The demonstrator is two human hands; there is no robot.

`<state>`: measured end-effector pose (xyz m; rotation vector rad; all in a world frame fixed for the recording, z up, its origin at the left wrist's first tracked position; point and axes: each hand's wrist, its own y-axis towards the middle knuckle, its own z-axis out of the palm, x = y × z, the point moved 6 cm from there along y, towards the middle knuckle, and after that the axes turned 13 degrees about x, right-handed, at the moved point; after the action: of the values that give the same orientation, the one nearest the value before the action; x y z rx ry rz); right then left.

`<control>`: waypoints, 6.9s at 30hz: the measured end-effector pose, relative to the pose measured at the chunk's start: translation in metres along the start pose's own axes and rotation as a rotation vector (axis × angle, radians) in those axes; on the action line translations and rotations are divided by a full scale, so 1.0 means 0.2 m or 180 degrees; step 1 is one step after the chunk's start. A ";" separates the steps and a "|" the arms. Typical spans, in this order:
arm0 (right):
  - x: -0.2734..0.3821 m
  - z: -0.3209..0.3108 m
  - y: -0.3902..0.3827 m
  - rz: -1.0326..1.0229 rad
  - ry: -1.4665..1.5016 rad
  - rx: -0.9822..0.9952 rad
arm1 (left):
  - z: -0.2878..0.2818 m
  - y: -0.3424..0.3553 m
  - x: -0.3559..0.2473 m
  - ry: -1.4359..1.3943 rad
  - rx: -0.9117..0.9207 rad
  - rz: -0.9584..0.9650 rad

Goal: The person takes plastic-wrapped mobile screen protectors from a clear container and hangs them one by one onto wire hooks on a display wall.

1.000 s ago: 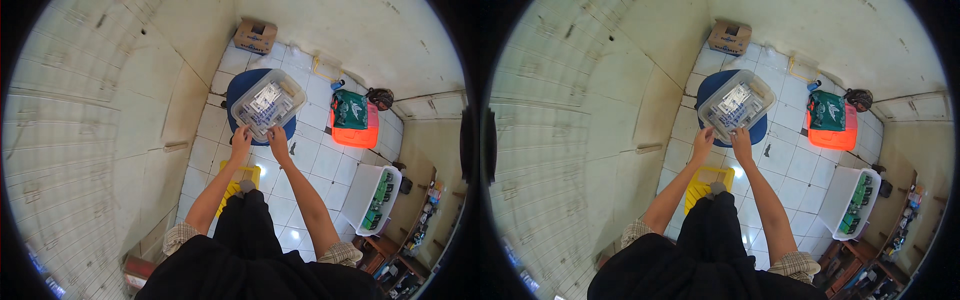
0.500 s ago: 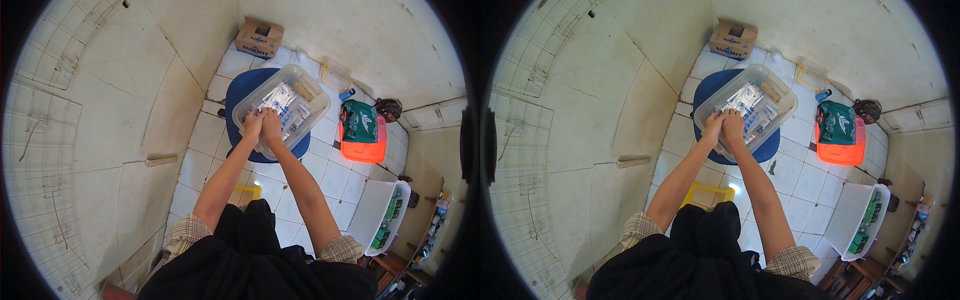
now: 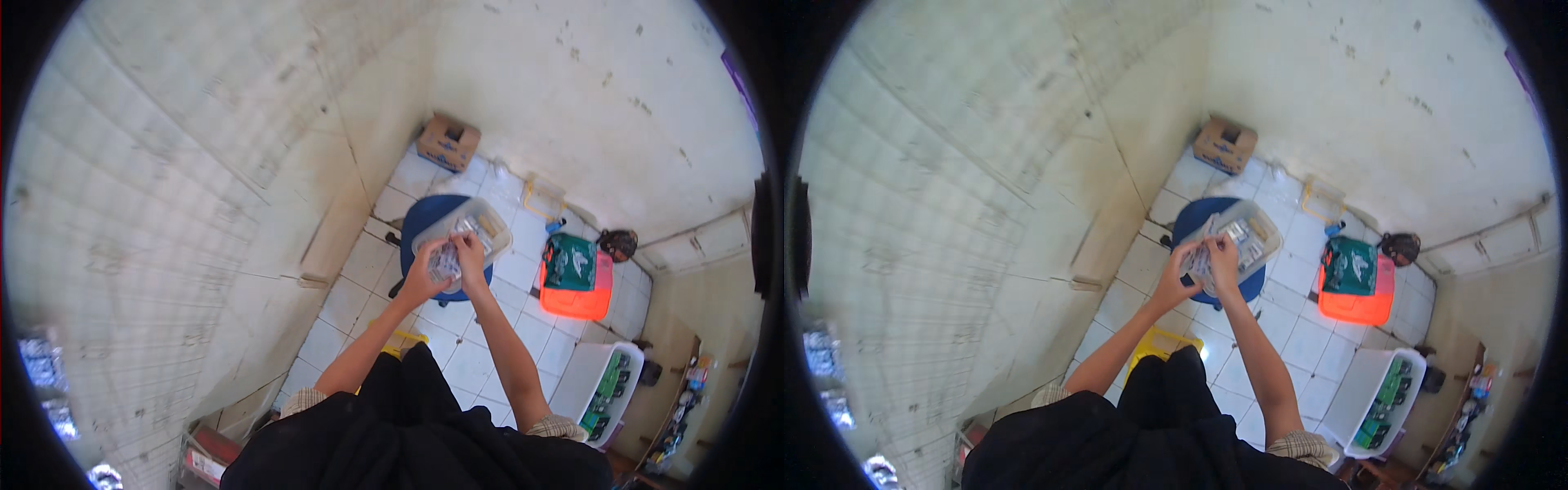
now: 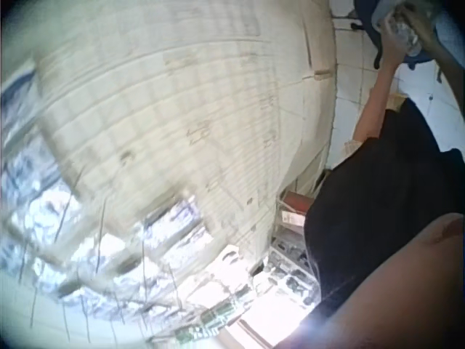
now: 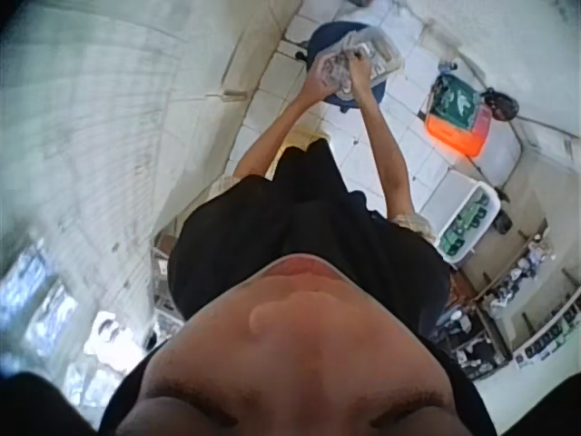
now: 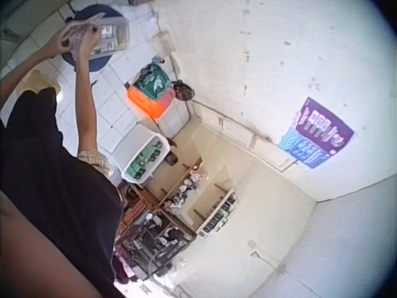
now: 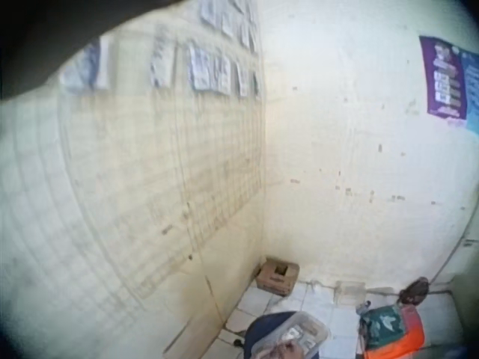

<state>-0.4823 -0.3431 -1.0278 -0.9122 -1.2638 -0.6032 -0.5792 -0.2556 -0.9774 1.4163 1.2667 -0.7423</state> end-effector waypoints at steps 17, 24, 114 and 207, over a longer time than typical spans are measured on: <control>2.15 1.14 -1.14 -0.3151 -0.0938 0.1760 | -1.14 -0.54 -2.12 0.0122 -0.3168 -0.0029; 2.44 1.56 -1.34 -0.2892 0.1167 0.3050 | -1.39 -0.71 -2.62 0.1027 -0.3833 0.0253; -1.25 -0.24 0.44 -0.0521 -0.3797 0.0001 | 0.59 -0.01 1.66 0.0328 -0.0271 -0.2321; 2.65 1.91 -0.76 -0.2761 0.1106 0.2540 | -1.87 -0.28 -2.46 0.1456 -0.4285 0.0587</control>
<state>-0.6893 -0.0510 -0.4600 0.4310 -1.3770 -0.7799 -0.8244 -0.0562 -0.4441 0.5238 1.4619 0.5870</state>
